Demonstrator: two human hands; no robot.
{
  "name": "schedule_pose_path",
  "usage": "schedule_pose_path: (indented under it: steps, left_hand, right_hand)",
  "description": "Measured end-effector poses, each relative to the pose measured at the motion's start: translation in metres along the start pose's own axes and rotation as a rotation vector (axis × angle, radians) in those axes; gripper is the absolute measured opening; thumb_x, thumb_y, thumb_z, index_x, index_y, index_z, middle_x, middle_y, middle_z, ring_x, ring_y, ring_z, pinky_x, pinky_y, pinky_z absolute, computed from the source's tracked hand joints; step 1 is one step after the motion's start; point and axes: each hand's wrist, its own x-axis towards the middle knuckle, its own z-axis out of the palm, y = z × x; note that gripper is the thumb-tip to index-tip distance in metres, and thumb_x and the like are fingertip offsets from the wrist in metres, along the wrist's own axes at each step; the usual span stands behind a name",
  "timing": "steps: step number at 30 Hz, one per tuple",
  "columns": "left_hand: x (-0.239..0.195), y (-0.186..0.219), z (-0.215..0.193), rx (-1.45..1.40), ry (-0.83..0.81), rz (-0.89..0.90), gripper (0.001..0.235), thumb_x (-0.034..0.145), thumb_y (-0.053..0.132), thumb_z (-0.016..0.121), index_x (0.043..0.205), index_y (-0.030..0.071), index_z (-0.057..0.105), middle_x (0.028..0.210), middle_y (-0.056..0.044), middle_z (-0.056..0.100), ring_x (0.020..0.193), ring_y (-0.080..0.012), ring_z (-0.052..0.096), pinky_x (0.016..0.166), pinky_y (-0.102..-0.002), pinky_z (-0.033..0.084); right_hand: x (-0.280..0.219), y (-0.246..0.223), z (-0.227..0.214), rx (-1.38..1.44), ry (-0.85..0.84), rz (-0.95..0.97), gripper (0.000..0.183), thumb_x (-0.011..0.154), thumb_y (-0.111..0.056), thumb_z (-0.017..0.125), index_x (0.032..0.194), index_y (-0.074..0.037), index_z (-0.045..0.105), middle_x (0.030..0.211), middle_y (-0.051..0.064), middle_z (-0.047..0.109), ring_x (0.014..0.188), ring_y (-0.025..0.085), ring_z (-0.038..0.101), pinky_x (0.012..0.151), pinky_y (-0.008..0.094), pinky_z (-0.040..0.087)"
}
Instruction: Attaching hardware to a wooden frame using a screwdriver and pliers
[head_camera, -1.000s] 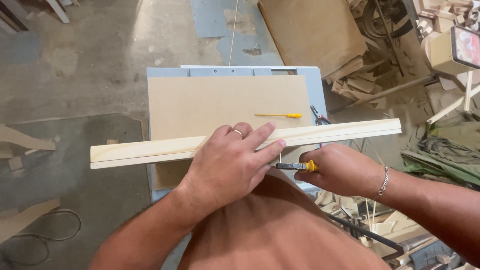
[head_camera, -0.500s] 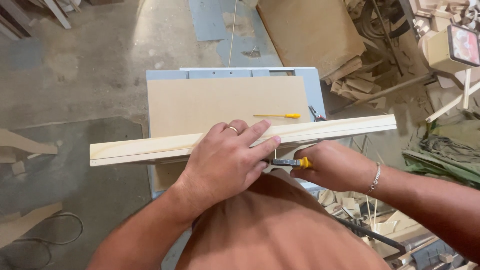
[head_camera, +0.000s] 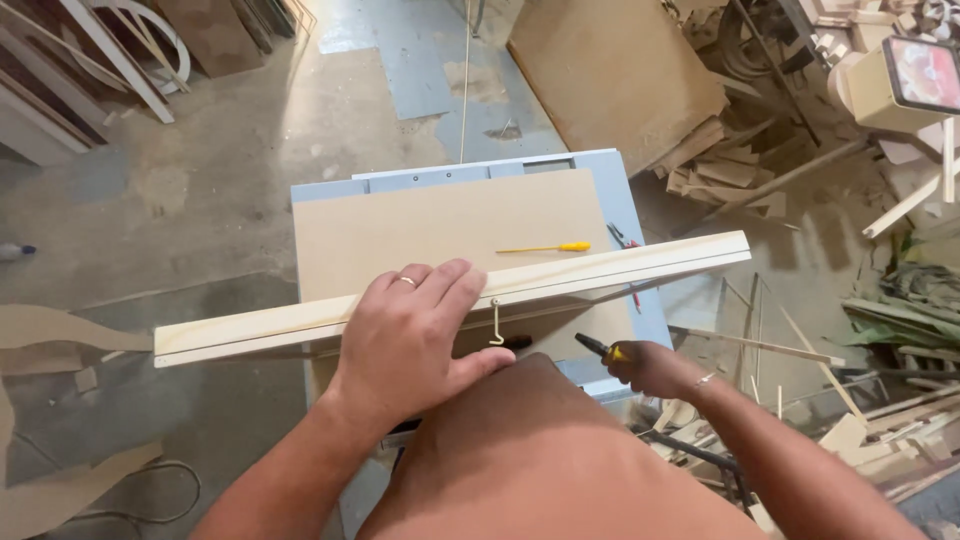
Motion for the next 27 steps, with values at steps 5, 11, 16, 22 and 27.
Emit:
schedule_pose_path:
  steps: [5, 11, 16, 22, 27]
  left_hand:
    - [0.002, -0.005, -0.006, 0.022, -0.014, 0.006, 0.063, 0.09, 0.064, 0.064, 0.118, 0.008, 0.068, 0.121, -0.01, 0.073, 0.095, -0.0316, 0.068, 0.078, -0.045, 0.052]
    - [0.0, -0.012, -0.011, -0.034, -0.036, 0.005, 0.046, 0.091, 0.045, 0.072, 0.118, 0.008, 0.067, 0.123, -0.011, 0.074, 0.097, -0.0304, 0.071, 0.086, -0.043, 0.055]
    - [-0.01, -0.024, 0.0, -0.108, -0.066, -0.1, 0.033, 0.095, 0.036, 0.064, 0.12, 0.015, 0.069, 0.115, -0.004, 0.072, 0.106, -0.0274, 0.071, 0.087, -0.04, 0.055]
    - [-0.012, -0.029, 0.006, -0.082, 0.001, -0.237, 0.03, 0.093, 0.035, 0.07, 0.116, 0.018, 0.07, 0.101, -0.002, 0.074, 0.097, -0.0253, 0.072, 0.084, -0.039, 0.056]
    - [-0.005, -0.023, 0.016, -0.08, 0.021, -0.4, 0.019, 0.087, 0.037, 0.073, 0.102, 0.024, 0.074, 0.088, 0.003, 0.075, 0.086, -0.0236, 0.073, 0.078, -0.039, 0.056]
  right_hand:
    - [0.099, 0.068, 0.033, -0.339, 0.472, -0.198, 0.032, 0.086, -0.015, 0.053, 0.116, -0.017, 0.064, 0.108, 0.01, 0.07, 0.096, 0.036, 0.065, 0.075, 0.048, 0.052]
    - [0.171, 0.094, 0.043, -0.527, 0.8, -0.788, 0.05, 0.075, -0.003, 0.06, 0.122, -0.018, 0.066, 0.101, 0.007, 0.065, 0.085, 0.035, 0.06, 0.071, 0.046, 0.047]
    - [0.209, 0.076, 0.075, -0.626, 1.097, -1.024, 0.032, 0.082, -0.026, 0.067, 0.114, -0.023, 0.068, 0.105, 0.004, 0.065, 0.102, 0.028, 0.066, 0.082, 0.041, 0.054]
    - [0.184, -0.013, 0.111, -0.526, 0.832, -1.416, 0.032, 0.088, -0.031, 0.068, 0.116, -0.015, 0.07, 0.107, 0.012, 0.069, 0.091, 0.036, 0.069, 0.076, 0.046, 0.057]
    - [0.205, -0.027, 0.127, -0.689, 0.936, -1.38, 0.038, 0.093, -0.046, 0.059, 0.116, -0.019, 0.069, 0.105, 0.004, 0.066, 0.091, 0.028, 0.069, 0.074, 0.037, 0.055]
